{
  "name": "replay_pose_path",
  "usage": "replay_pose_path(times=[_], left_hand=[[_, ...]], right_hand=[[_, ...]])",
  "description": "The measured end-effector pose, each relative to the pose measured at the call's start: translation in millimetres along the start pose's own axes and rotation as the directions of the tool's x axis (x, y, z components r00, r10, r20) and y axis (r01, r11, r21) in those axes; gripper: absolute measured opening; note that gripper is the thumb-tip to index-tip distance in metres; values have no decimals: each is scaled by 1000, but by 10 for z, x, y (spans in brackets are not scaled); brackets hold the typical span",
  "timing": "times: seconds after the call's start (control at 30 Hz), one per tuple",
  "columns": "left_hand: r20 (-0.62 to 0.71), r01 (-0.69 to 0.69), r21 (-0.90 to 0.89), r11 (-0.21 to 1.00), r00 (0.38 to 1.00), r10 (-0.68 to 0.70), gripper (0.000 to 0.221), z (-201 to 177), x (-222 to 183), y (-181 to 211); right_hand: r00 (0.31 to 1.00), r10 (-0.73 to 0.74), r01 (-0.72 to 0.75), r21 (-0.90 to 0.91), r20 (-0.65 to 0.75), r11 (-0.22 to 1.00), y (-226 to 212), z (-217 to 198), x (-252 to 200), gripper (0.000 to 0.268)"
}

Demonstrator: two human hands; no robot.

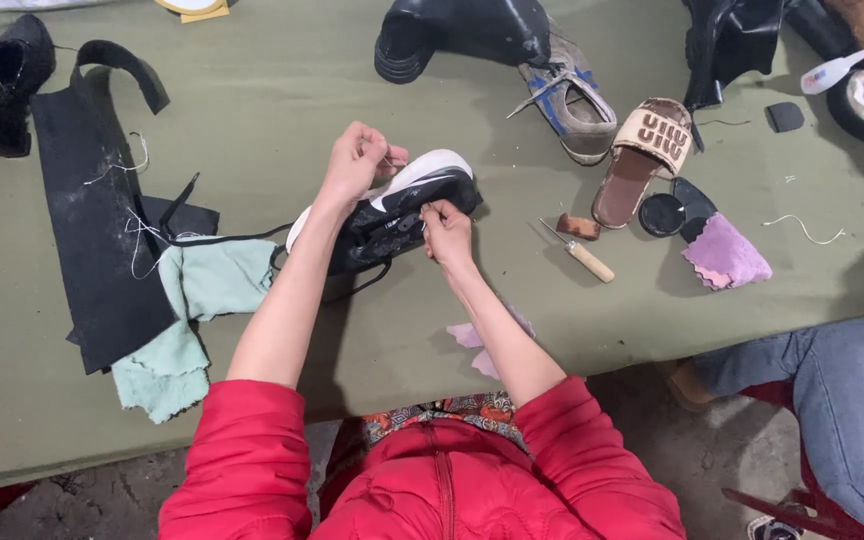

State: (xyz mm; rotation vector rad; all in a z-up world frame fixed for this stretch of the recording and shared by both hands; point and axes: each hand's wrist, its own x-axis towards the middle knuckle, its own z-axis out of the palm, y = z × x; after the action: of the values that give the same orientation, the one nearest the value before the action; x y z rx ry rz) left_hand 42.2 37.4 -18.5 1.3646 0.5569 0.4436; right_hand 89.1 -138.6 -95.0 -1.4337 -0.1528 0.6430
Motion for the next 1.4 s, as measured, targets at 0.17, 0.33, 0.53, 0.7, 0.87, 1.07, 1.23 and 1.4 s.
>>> replay_pose_path(times=[0.17, 0.33, 0.53, 0.7, 0.87, 1.07, 1.23, 1.4], left_hand=[[-149, -24, -156, 987, 989, 1, 6, 100, 12, -97], [-256, -161, -112, 981, 958, 128, 8, 141, 26, -178], [-291, -346, 47, 937, 892, 345, 12, 136, -10, -167], [-359, -438, -6, 899, 840, 407, 9, 131, -26, -166], [-363, -475, 54, 878, 810, 460, 10, 212, -142, -82], [-296, -535, 156, 831, 777, 556, 7, 417, -495, 25], [-280, -557, 180, 811, 761, 585, 7, 419, -537, 19], [-283, -551, 148, 821, 772, 569, 10, 345, -442, -11]], right_hand=[[1000, -8, 7, -78, -15, 997, -97, 35, -35, 13], [998, -10, -1, -176, -67, 984, -187, 124, -55, 16], [996, -59, 34, -320, -67, 947, -171, 153, 76, 14], [999, -36, 29, -372, -12, 928, -360, 190, 16, 17], [999, -22, 34, -377, 37, 926, -453, 139, -86, 17], [987, -68, 110, -303, 146, 947, -56, -82, 67, 18], [967, -59, 164, -429, 247, 889, -794, -171, -543, 34], [840, -461, 454, -836, 286, 308, -1501, -375, -735, 52]])
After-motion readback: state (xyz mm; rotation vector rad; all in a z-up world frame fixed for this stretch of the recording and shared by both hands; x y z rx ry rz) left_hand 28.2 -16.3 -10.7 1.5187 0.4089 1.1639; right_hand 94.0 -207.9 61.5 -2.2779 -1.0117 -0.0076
